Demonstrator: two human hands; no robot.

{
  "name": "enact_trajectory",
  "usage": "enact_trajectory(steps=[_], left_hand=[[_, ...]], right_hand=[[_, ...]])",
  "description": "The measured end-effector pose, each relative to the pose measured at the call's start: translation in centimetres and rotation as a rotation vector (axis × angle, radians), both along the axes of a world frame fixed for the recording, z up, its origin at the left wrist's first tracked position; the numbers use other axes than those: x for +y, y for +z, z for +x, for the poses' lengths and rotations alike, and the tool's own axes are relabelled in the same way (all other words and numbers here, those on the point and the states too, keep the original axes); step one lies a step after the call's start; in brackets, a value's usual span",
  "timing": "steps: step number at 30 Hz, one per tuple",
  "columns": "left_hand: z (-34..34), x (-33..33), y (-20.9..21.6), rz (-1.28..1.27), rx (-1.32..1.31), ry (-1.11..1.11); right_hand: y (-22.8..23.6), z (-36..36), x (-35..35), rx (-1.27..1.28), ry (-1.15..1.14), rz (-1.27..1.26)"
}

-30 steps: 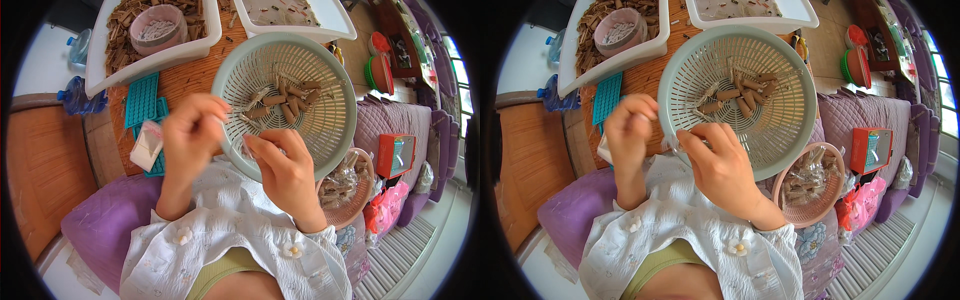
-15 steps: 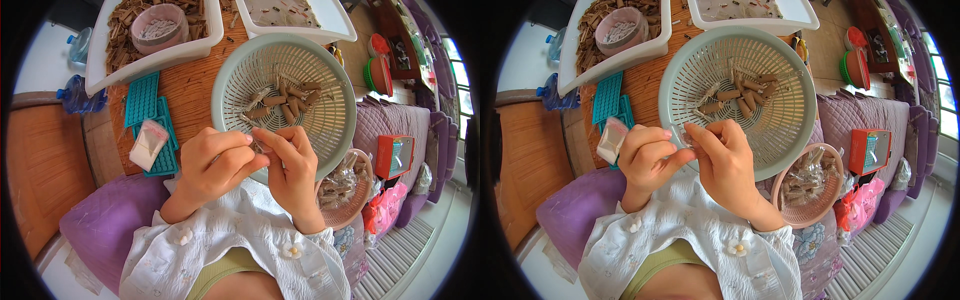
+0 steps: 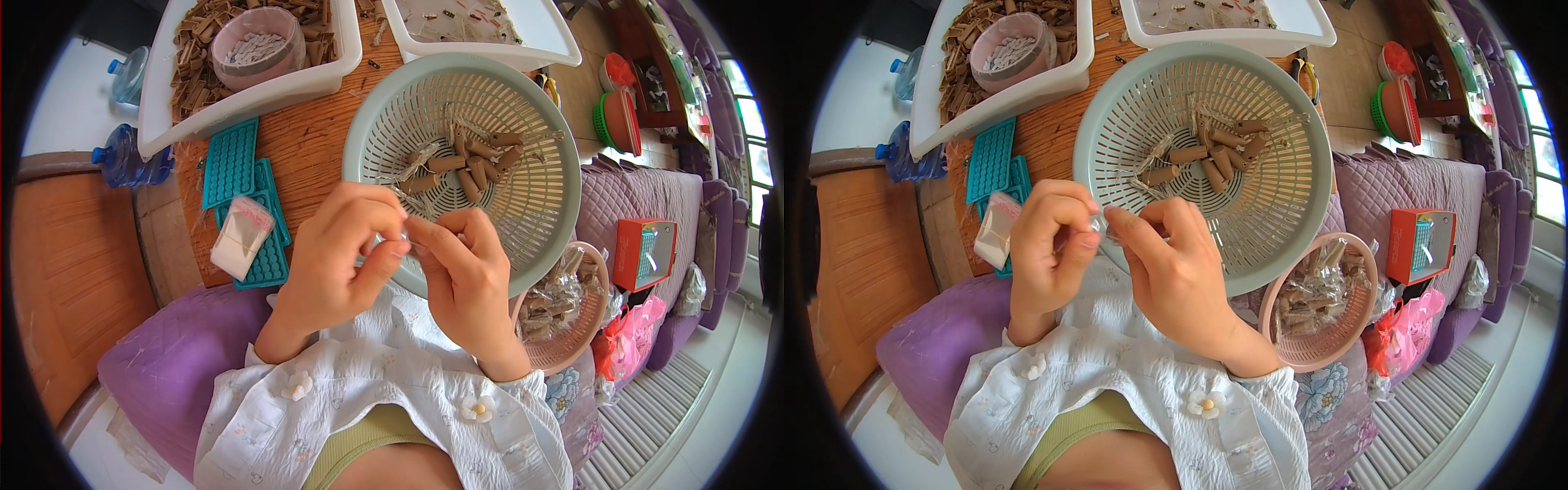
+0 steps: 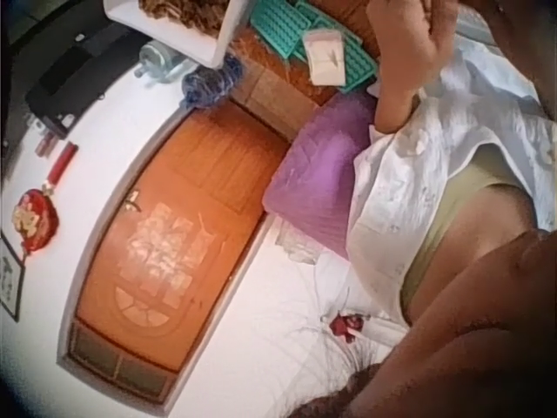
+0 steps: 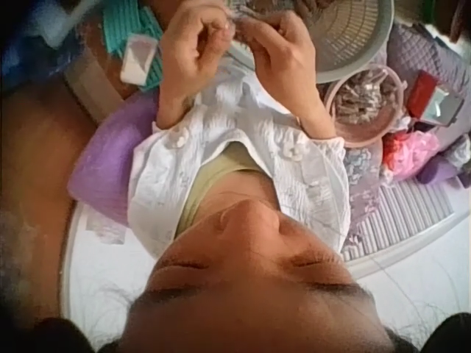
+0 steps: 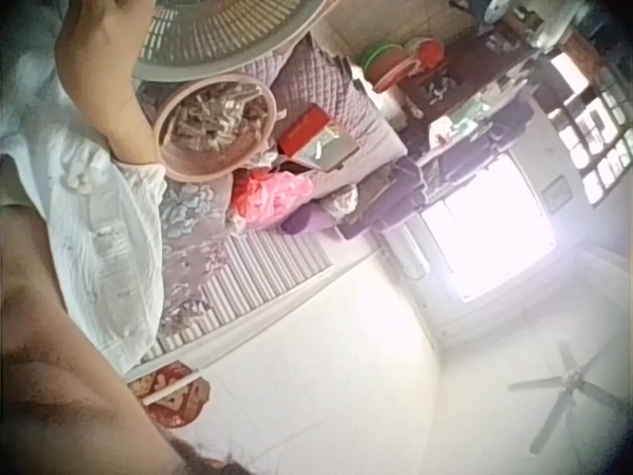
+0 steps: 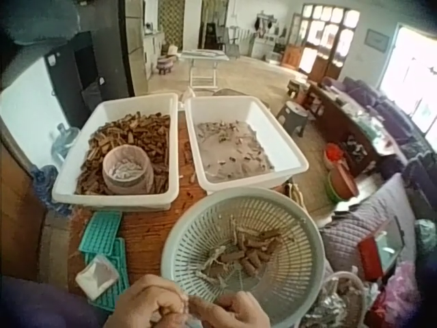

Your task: The person packages small cylindrical objects and decorative feathers by hand, placing them into small plastic bags.

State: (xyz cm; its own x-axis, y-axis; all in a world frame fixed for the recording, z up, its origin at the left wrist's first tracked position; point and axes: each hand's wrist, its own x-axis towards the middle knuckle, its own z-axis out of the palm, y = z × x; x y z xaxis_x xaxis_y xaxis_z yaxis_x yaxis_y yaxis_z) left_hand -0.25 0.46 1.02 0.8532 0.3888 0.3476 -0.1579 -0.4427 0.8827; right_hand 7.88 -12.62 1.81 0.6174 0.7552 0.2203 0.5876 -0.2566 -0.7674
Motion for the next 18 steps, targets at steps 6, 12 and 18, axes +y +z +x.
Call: enact_trajectory(steps=[6, 12, 18], left_hand=[[-1.8, 3.6, -1.0, -0.837, -0.277, 0.218], [-0.6, 0.8, -2.8, -0.806, -0.264, -0.103], [-0.2, -0.9, -0.9, -0.524, 0.126, 0.018]], right_hand=[[0.1, 0.9, -1.0, 0.406, -0.009, 0.138], [-0.7, 1.2, -1.5, 0.818, 0.088, 0.307], [-0.9, 0.6, -1.2, 1.214, 0.175, 0.495]])
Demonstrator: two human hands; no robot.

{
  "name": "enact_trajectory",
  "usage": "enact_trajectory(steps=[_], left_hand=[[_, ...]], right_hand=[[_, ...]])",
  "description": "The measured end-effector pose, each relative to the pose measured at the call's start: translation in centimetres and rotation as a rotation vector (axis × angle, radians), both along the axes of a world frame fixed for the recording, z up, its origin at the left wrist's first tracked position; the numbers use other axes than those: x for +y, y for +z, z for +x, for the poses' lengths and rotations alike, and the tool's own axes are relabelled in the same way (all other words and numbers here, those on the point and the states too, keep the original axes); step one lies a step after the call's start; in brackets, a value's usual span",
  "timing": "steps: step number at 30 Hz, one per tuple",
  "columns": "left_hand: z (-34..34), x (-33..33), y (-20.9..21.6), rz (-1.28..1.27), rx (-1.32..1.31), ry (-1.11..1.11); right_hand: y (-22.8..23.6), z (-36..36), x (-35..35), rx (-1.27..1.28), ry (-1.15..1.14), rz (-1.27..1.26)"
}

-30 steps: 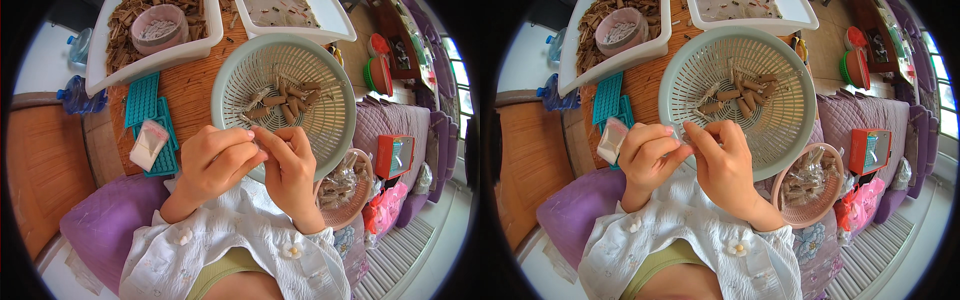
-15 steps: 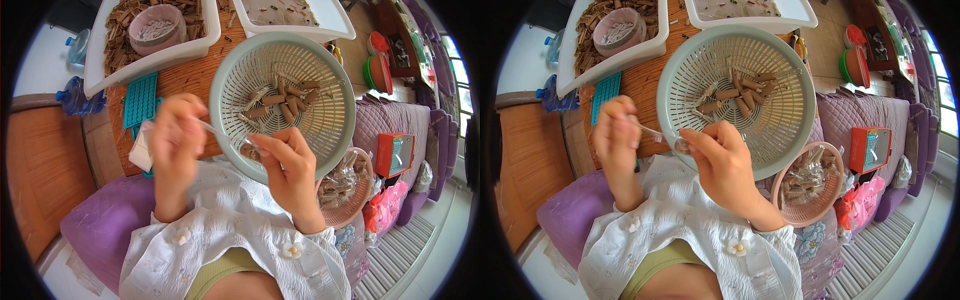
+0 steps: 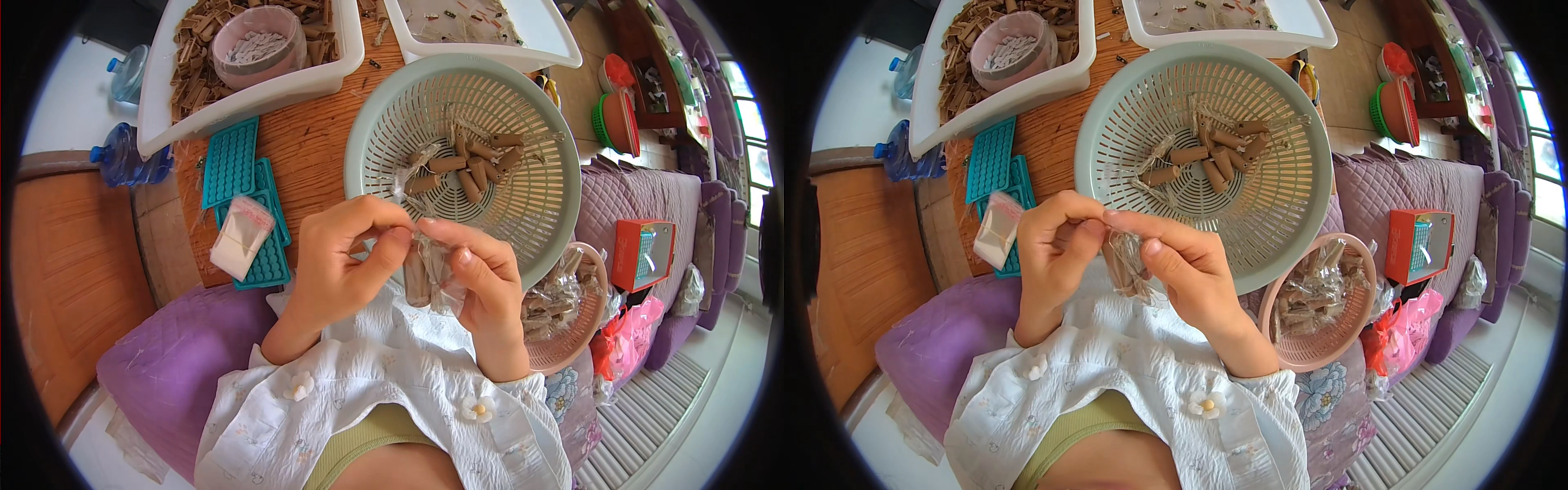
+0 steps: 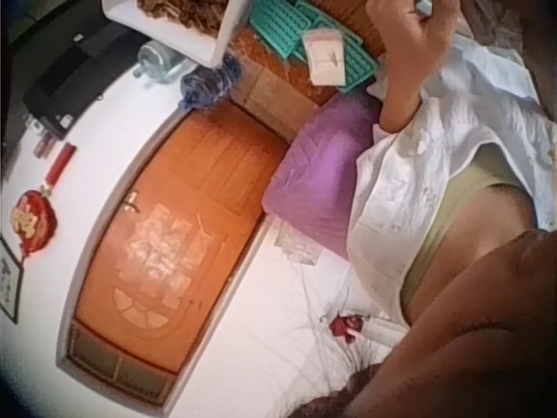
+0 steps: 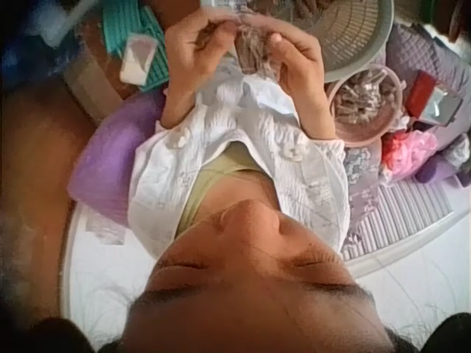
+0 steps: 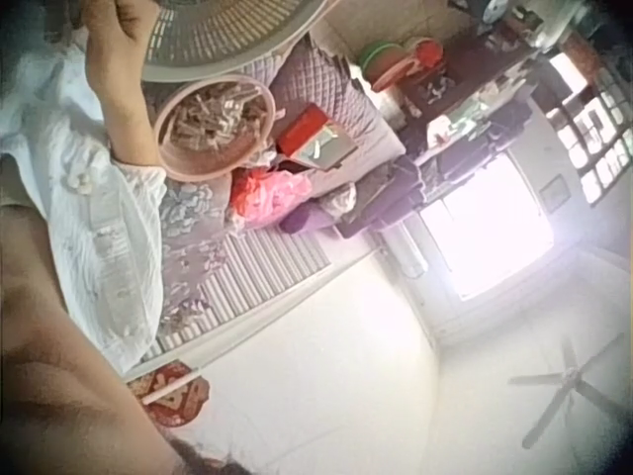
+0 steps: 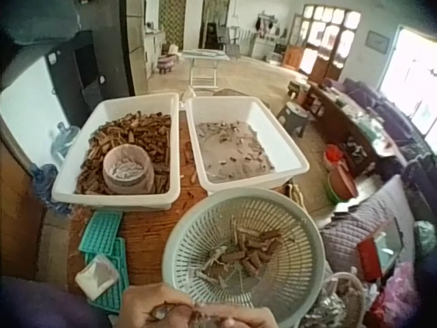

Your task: The person packages small cylindrical objects and decorative feathers by hand, placing them into small plastic bags.

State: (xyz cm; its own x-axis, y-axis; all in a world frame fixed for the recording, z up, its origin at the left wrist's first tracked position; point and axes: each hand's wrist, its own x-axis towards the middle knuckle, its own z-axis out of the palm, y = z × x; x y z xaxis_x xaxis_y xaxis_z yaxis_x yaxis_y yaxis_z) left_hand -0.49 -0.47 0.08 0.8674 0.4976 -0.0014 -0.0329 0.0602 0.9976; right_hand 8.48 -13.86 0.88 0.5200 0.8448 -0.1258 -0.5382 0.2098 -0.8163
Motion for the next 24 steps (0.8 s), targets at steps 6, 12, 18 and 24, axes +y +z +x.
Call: enact_trajectory(steps=[6, 12, 18, 24], left_hand=[[0.1, -0.2, -1.3, 0.751, -0.285, 0.193], [-1.2, 1.4, -3.1, 1.242, -0.55, 0.171], [-7.4, 7.8, -4.4, 1.088, 0.344, 0.557], [-12.7, 11.9, -7.2, 0.781, 0.879, 0.416]], right_hand=[[-1.1, -0.5, -0.1, 0.544, -0.065, 0.106], [-2.0, 0.4, -2.4, 0.233, -0.303, 0.184], [-0.7, 7.5, -12.5, -0.332, -1.206, -0.196], [0.7, 7.9, -13.6, -1.107, -0.618, -1.407]])
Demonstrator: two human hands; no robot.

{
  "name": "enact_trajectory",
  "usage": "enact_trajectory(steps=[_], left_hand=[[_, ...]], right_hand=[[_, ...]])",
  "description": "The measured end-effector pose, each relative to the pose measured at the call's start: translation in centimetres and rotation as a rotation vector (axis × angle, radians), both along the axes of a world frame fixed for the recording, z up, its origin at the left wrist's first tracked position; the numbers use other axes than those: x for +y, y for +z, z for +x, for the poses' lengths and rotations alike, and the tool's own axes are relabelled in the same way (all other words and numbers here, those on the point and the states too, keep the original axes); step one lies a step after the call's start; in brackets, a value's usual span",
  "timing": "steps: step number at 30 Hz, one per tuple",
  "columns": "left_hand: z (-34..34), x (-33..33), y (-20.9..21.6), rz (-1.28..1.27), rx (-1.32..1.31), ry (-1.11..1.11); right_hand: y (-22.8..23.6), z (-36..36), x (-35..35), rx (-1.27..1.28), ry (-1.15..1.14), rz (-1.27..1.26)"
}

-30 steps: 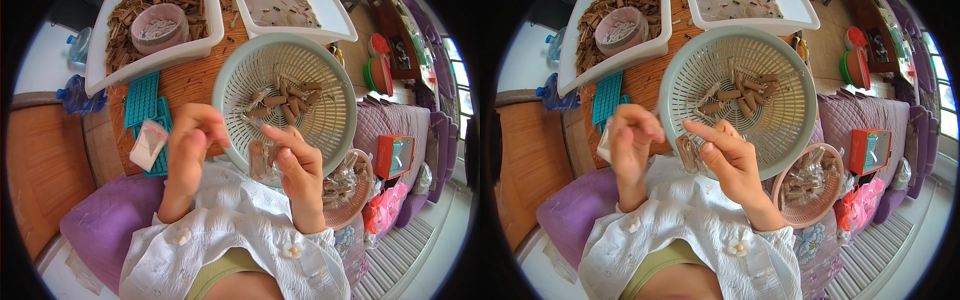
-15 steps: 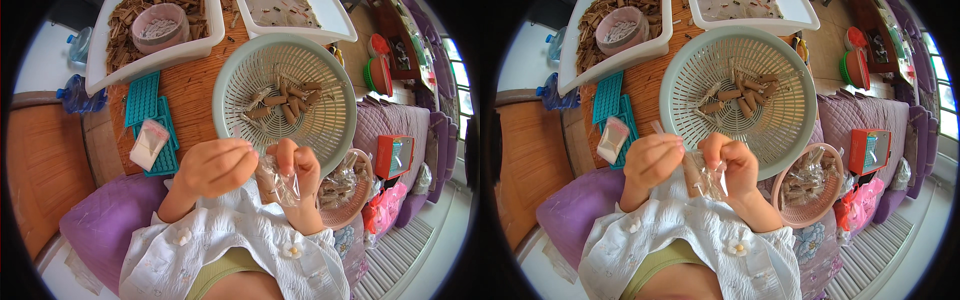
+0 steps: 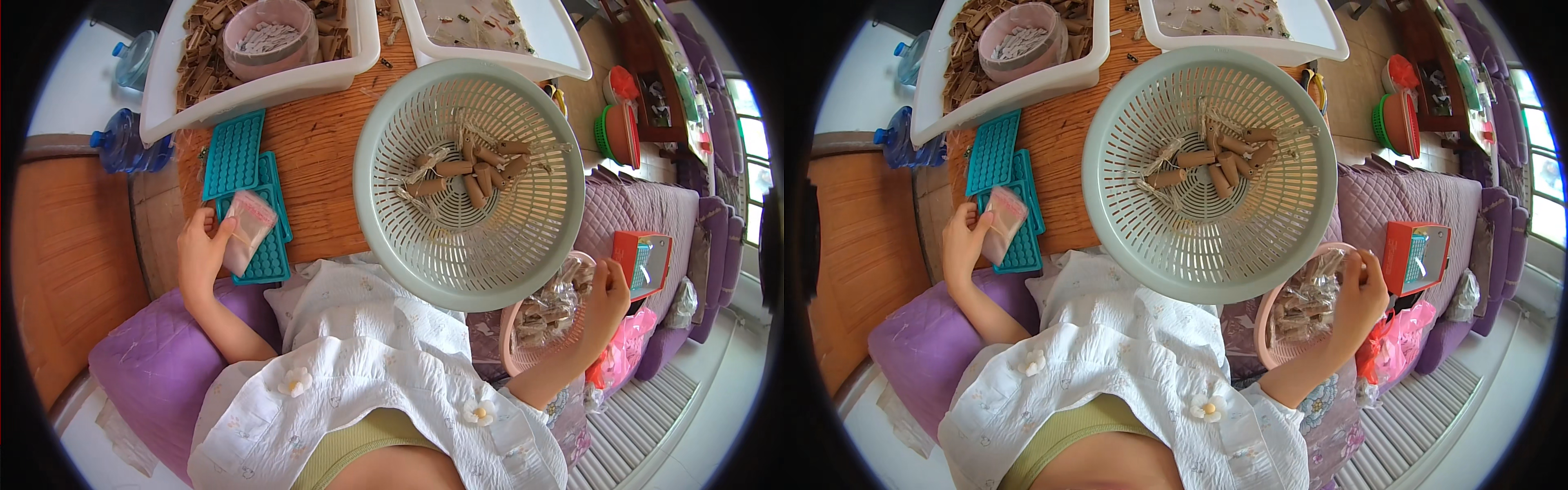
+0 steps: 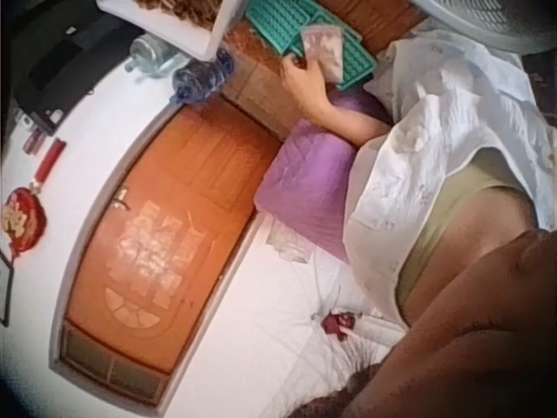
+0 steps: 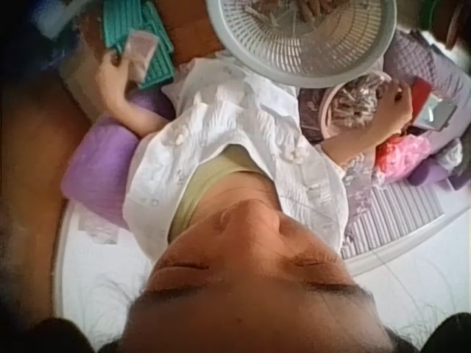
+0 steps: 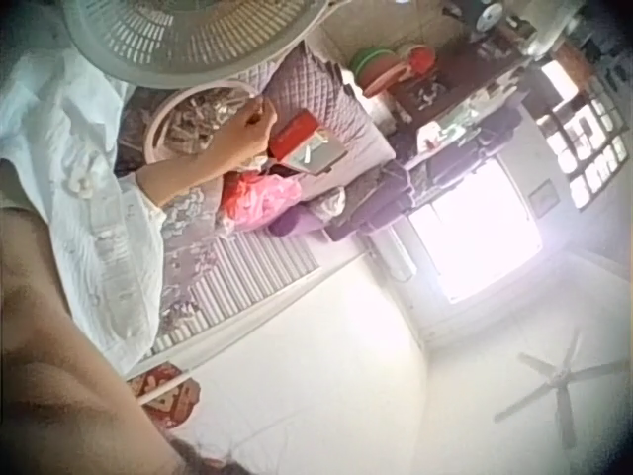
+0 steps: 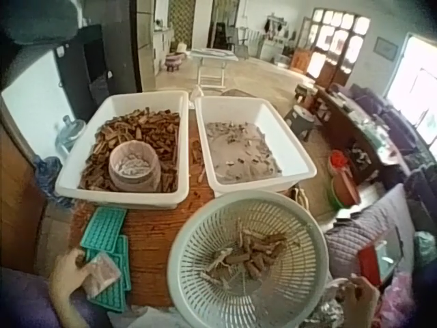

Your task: The person packages small cylindrical objects and decorative feathers by hand, placing them into small plastic bags.

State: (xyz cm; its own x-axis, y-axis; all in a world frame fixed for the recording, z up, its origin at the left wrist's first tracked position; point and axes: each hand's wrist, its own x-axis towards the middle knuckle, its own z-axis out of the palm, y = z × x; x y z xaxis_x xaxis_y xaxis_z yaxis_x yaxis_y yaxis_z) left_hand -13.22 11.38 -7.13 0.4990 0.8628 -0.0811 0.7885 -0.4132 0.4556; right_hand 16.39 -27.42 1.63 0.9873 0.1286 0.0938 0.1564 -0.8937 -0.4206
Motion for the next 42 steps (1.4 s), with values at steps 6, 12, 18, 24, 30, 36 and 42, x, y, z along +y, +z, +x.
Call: enact_trajectory(steps=[6, 12, 18, 24, 30, 36, 42], left_hand=[[0.1, -0.1, 0.3, -0.343, -0.11, 0.021], [-0.2, 0.2, -0.5, -0.352, -0.155, -0.013], [0.8, -0.3, 0.3, -0.367, -0.061, 0.025], [1.2, -0.6, 0.2, -0.259, -0.069, 0.049], [2.0, -0.8, -0.3, -0.009, -0.123, 0.139], [2.4, -1.1, -1.6, 0.134, -0.742, 0.131], [4.3, -6.4, 2.6, -0.924, -1.289, -0.3]], right_hand=[[-2.8, -0.6, 11.2, 0.214, 0.701, -0.228], [-6.6, 0.3, 14.4, 0.294, 0.864, -0.639], [-7.2, 0.9, 13.7, 0.41, 0.873, -0.496], [-1.9, 2.5, 13.0, 0.583, 0.79, -0.07], [-1.0, 1.9, 10.1, 1.267, 0.686, 1.055], [-2.3, -1.1, 10.3, 1.249, 0.583, 1.646], [-1.7, -3.3, 12.1, 1.386, 0.609, 1.993]])
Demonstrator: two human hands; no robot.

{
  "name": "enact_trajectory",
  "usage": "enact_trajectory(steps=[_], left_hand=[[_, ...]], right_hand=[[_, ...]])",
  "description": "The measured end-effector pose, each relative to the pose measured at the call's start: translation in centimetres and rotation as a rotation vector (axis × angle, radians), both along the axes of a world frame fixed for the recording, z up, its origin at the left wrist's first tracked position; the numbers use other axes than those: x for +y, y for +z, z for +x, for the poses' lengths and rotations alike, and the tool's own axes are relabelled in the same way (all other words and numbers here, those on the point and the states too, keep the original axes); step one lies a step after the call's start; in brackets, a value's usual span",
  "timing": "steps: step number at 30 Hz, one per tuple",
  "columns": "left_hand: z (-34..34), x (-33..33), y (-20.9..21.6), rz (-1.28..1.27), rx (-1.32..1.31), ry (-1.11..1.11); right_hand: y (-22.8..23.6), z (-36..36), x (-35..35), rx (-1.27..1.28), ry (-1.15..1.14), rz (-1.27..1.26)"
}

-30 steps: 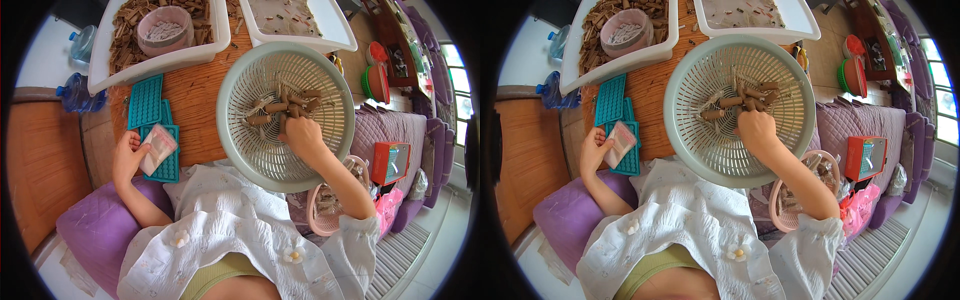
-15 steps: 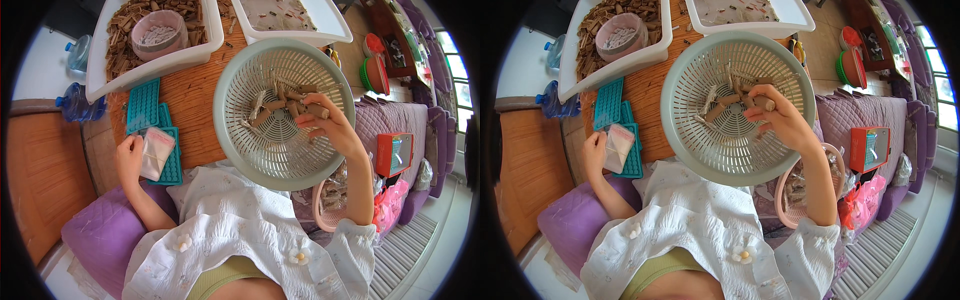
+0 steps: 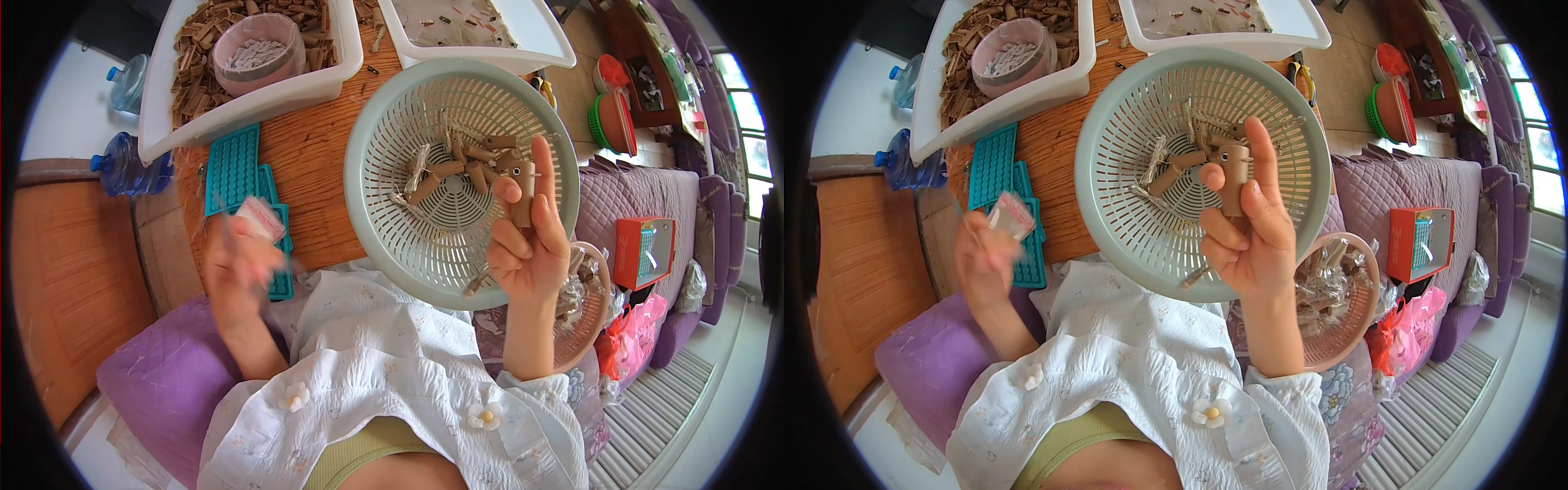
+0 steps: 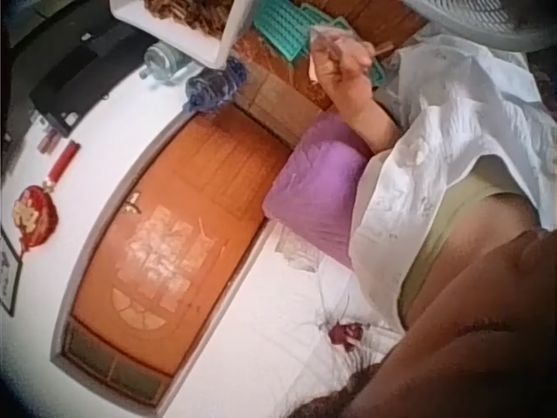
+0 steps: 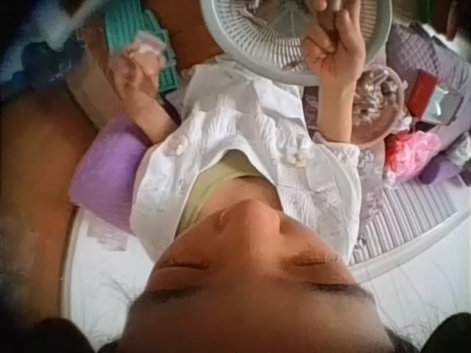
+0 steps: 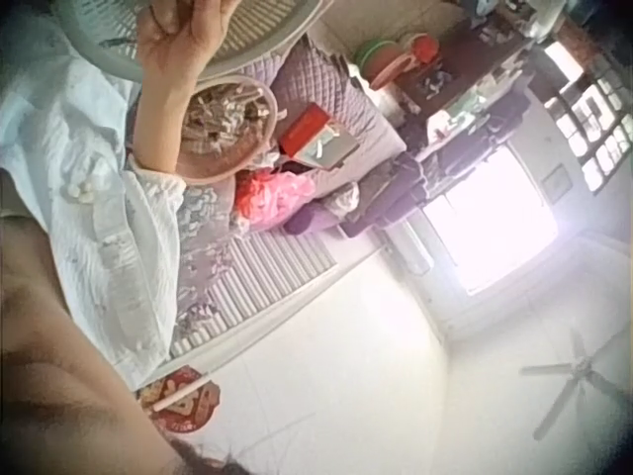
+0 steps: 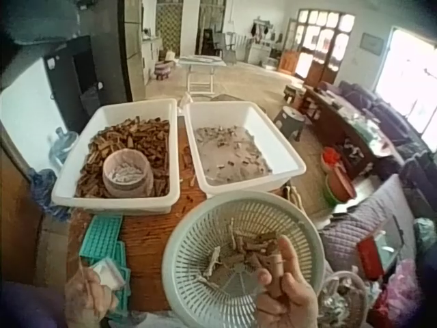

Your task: The person packages small cylindrical objects and decorative feathers by hand, placing them into small plastic bags.

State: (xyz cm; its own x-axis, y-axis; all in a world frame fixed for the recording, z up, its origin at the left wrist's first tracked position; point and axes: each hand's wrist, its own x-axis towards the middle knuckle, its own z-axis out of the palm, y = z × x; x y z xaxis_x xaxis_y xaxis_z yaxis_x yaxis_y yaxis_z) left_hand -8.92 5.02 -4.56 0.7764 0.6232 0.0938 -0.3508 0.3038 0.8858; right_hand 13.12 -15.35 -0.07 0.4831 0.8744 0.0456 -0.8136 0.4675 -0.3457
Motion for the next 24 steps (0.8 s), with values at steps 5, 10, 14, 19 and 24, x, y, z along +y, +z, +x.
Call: enact_trajectory(steps=[5, 10, 14, 19, 24], left_hand=[[4.8, -7.1, 3.0, 0.484, 0.254, -0.454], [6.7, -8.3, 2.8, 0.891, -0.029, -0.217], [6.7, -7.7, 2.9, 0.831, -0.151, -0.188], [6.3, -7.3, 2.7, 0.698, -0.208, -0.138], [6.1, -6.3, 2.5, 0.924, -0.141, 0.173]], right_hand=[[-0.4, -1.8, 1.9, 0.219, 0.039, 0.181], [0.6, -2.8, 3.0, 0.345, 0.001, 0.155], [0.5, -2.9, 3.2, 0.232, -0.028, 0.119], [0.0, -3.3, 3.3, -0.245, -0.182, -0.124], [0.2, -3.5, 1.4, -0.498, -0.124, -0.366]])
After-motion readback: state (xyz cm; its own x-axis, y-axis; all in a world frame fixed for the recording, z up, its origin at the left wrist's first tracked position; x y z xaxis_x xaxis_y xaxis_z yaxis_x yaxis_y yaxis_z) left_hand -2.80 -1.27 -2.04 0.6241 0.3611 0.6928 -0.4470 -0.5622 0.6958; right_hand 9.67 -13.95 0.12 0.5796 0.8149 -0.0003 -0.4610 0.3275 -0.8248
